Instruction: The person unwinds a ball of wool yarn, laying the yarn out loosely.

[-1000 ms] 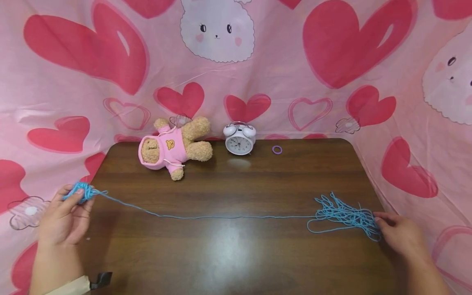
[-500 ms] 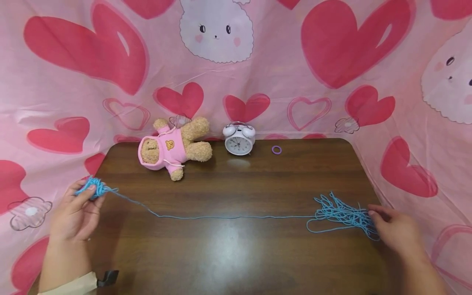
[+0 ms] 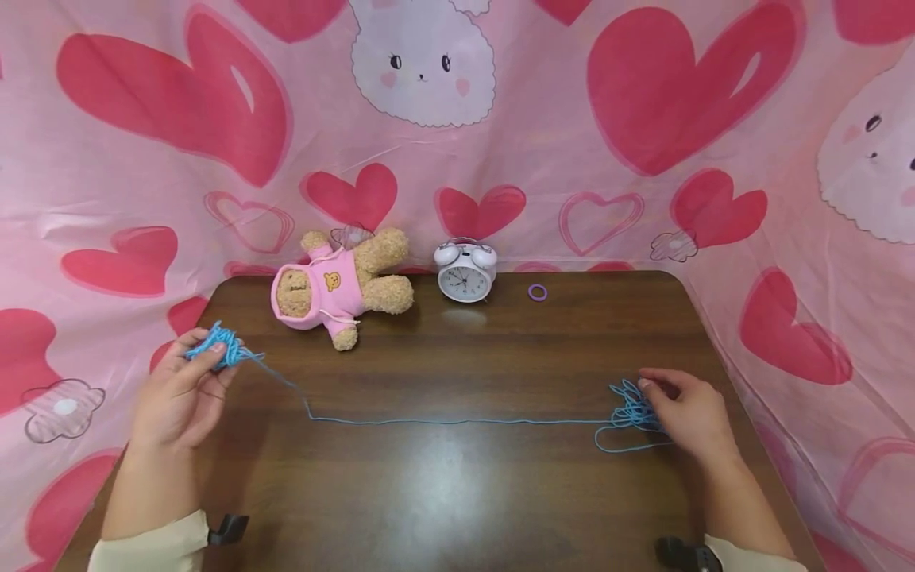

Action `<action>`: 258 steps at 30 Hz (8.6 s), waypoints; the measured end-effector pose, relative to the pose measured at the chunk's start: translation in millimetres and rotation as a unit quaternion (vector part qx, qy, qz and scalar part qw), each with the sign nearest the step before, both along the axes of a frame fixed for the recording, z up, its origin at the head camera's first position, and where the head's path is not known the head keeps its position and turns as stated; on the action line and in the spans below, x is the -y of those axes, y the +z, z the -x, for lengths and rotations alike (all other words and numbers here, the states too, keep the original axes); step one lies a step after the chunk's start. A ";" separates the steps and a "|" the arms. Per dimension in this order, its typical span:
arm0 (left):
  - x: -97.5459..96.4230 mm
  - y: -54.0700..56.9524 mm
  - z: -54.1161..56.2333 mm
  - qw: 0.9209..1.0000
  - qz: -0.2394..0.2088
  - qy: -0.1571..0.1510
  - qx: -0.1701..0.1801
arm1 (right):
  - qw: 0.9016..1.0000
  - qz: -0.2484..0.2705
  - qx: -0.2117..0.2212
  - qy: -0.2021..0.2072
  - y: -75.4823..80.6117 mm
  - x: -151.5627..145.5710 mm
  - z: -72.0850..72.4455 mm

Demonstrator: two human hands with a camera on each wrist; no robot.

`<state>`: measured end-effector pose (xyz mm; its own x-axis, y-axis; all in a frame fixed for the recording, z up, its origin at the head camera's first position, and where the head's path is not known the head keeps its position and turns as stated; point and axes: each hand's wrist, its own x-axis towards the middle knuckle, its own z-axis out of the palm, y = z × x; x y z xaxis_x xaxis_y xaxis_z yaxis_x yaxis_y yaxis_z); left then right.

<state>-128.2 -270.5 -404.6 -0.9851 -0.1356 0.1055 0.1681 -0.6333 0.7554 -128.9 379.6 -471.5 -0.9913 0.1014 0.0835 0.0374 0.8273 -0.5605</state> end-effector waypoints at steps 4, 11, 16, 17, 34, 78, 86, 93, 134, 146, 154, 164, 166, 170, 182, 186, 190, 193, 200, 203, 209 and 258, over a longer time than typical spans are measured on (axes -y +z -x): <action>-11.3 3.4 4.9 1.000 0.008 -0.005 0.002 | 0.999 0.015 0.004 0.028 0.9 28.0 9.6; -30.1 7.9 12.0 0.999 0.030 -0.017 0.008 | 0.995 0.057 0.019 0.073 -5.1 77.9 23.5; -45.3 9.3 15.6 0.998 0.050 -0.024 0.026 | 0.991 0.089 0.028 0.098 -8.8 111.4 32.2; -48.4 9.4 16.3 0.998 0.055 -0.025 0.029 | 0.990 0.095 0.029 0.104 -9.3 117.6 33.8; -95.8 4.0 25.3 0.988 0.131 -0.065 0.049 | 0.964 0.169 0.027 0.205 -12.1 210.3 45.9; -107.1 22.8 19.8 0.994 0.091 -0.059 0.026 | 0.928 0.167 0.024 0.333 -20.9 288.3 45.2; -82.8 17.9 17.9 0.998 0.047 -0.026 0.010 | 0.940 0.158 0.031 0.300 -15.6 257.1 46.2; -64.5 16.4 13.7 1.000 0.020 -0.011 0.000 | 0.952 0.148 0.038 0.264 -10.3 232.2 46.9; -29.4 -10.0 3.7 0.999 0.015 0.004 0.030 | 0.984 0.064 -0.058 0.155 28.0 101.7 14.6; -22.6 -19.4 0.1 0.998 0.027 0.005 0.051 | 0.994 0.069 -0.047 0.069 44.0 55.8 -3.9; -16.1 -20.9 -3.0 0.997 0.042 0.008 0.068 | 0.996 0.082 -0.031 0.014 47.3 22.3 -14.7; -8.8 -22.6 -5.6 0.997 0.027 0.018 0.069 | 0.992 0.113 0.011 -0.052 42.2 -22.2 -31.7; -7.1 -22.7 -6.0 0.997 0.025 0.017 0.071 | 0.990 0.123 0.005 -0.064 41.2 -29.5 -34.7; -5.6 -22.2 -6.6 0.997 0.029 0.018 0.071 | 0.989 0.123 -0.018 -0.081 39.2 -43.7 -40.0; -3.2 -20.3 -9.5 0.996 0.033 0.021 0.075 | 0.981 0.133 -0.005 -0.142 31.2 -78.3 -52.5; -0.8 -19.7 -9.7 0.996 0.027 0.026 0.078 | 0.980 0.141 0.000 -0.137 23.3 -90.3 -54.4; 1.6 -19.7 -9.5 0.997 0.015 0.031 0.075 | 0.983 0.125 0.006 -0.133 13.4 -100.1 -55.8; 3.2 -20.2 -9.7 0.997 0.009 0.032 0.074 | 0.989 0.077 0.012 -0.124 6.3 -106.0 -55.1; 3.9 -21.2 -9.7 0.997 0.022 0.028 0.075 | 0.993 0.008 0.062 -0.104 -5.7 -113.0 -49.9; 2.8 -21.0 -9.5 0.997 0.024 0.024 0.076 | 0.993 -0.005 0.068 -0.096 -10.6 -112.4 -48.5; -0.3 -21.2 -10.9 0.995 0.045 0.015 0.083 | 0.992 -0.046 0.082 -0.081 -19.0 -111.7 -45.6; -14.4 -6.8 -7.3 0.999 0.034 -0.023 0.030 | 0.998 0.002 0.030 0.059 11.9 55.0 2.1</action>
<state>-120.9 -256.1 -411.3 -0.9949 -0.0847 0.0540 0.0936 -0.5860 0.8049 -131.0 324.6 -459.6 -0.9996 -0.0162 0.0244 -0.0271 0.8253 -0.5641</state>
